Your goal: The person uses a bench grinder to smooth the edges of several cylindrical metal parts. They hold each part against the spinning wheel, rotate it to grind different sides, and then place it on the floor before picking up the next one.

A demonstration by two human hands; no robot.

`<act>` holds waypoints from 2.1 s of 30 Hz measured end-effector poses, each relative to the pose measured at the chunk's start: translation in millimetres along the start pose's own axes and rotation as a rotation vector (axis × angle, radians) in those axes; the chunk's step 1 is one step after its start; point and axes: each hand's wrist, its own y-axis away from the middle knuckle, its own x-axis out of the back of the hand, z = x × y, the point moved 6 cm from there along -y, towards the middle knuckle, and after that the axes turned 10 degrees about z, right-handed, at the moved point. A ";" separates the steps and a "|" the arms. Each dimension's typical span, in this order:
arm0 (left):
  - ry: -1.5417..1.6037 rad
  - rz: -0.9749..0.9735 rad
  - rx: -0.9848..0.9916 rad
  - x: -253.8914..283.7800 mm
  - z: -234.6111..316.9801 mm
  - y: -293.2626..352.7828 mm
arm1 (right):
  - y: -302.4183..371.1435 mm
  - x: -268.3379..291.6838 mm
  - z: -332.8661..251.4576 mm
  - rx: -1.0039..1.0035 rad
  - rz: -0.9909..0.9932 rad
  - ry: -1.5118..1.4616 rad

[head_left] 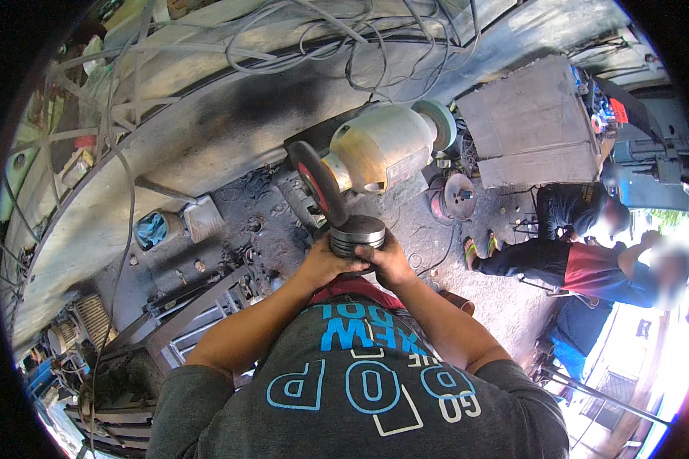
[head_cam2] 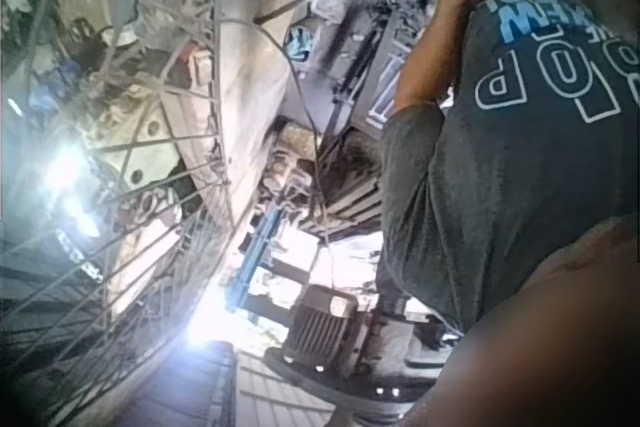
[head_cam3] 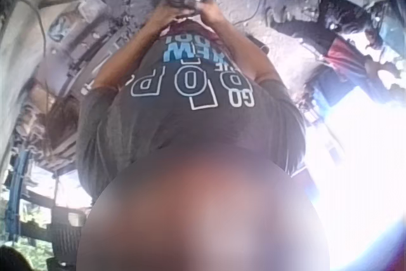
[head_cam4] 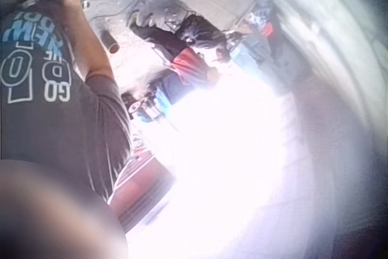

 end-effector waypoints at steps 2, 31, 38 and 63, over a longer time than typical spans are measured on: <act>0.072 -0.011 0.013 -3.6 0.9 0.4 | 2.1 0.1 -1.5 -0.009 0.005 -0.023; -0.180 0.172 -0.068 8.0 -0.6 9.3 | -2.9 -7.0 -0.8 -0.063 -0.105 -0.026; -0.020 0.103 -0.009 3.0 -8.3 -0.4 | -5.8 -3.6 4.0 -0.067 -0.058 -0.099; -0.050 0.165 -0.085 -3.7 1.6 4.6 | 6.1 -2.7 -5.9 -0.064 -0.092 -0.117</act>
